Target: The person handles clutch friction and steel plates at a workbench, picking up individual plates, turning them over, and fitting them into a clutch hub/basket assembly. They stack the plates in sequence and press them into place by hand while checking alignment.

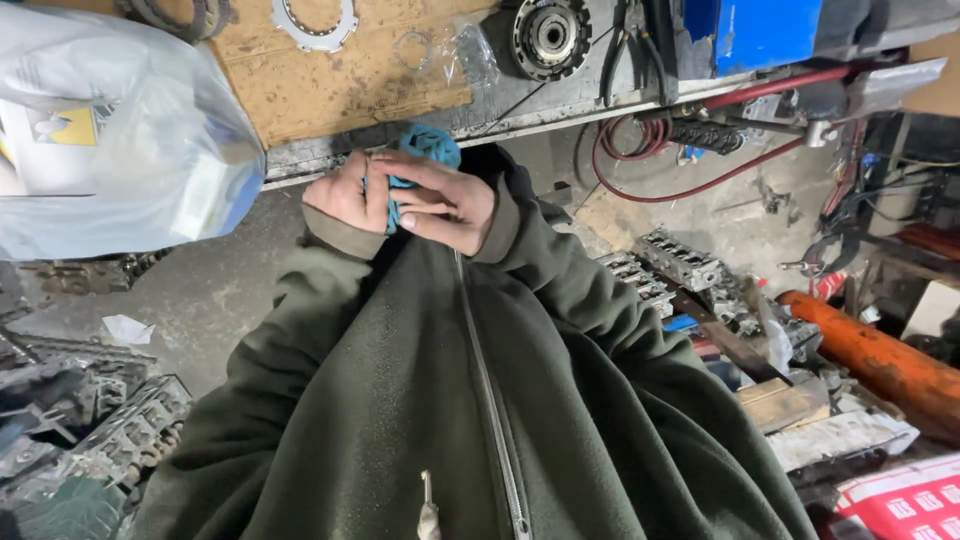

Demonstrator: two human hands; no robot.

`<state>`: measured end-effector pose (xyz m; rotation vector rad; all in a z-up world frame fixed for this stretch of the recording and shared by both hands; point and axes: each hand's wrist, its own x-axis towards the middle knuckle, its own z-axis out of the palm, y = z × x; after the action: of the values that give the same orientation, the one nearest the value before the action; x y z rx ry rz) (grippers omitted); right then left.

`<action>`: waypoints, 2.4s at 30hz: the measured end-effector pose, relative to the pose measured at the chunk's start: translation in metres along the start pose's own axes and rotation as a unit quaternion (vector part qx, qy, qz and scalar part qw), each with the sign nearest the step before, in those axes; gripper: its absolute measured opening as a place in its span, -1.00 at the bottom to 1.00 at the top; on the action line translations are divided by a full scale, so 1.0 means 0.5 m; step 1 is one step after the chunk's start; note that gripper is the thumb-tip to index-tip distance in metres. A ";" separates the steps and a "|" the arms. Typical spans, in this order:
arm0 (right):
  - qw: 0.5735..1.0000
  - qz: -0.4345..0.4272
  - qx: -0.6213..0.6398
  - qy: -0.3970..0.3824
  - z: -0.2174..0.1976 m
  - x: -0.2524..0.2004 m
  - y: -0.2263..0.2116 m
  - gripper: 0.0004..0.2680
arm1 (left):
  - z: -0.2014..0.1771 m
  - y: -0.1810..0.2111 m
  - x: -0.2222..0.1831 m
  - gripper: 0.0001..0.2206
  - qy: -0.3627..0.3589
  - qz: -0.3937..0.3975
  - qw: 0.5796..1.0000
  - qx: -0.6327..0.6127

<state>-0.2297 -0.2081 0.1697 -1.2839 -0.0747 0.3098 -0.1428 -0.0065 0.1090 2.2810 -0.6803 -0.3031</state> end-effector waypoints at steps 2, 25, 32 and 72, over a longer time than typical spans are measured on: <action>1.000 0.007 0.003 0.012 -0.050 -0.003 -0.005 -0.56 | -0.005 -0.011 0.021 -0.71 -0.009 -0.013 0.999 0.034; 0.724 0.181 -0.660 0.090 -0.493 0.032 0.111 -0.41 | 0.147 -0.135 0.061 -0.57 -0.013 -0.045 0.986 0.157; 0.733 0.149 -0.657 0.094 -0.504 0.018 0.118 -0.39 | 0.154 -0.141 0.053 -0.60 0.001 -0.050 0.989 0.138; 0.711 0.049 -0.682 0.164 -0.500 -0.020 0.104 -0.42 | 0.063 -0.108 0.054 -0.80 0.088 -0.112 0.988 0.064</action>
<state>-0.1922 -0.4305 0.0496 -2.8317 0.1021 0.0556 -0.1120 -0.0073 0.0481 2.4757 -0.3611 -0.1634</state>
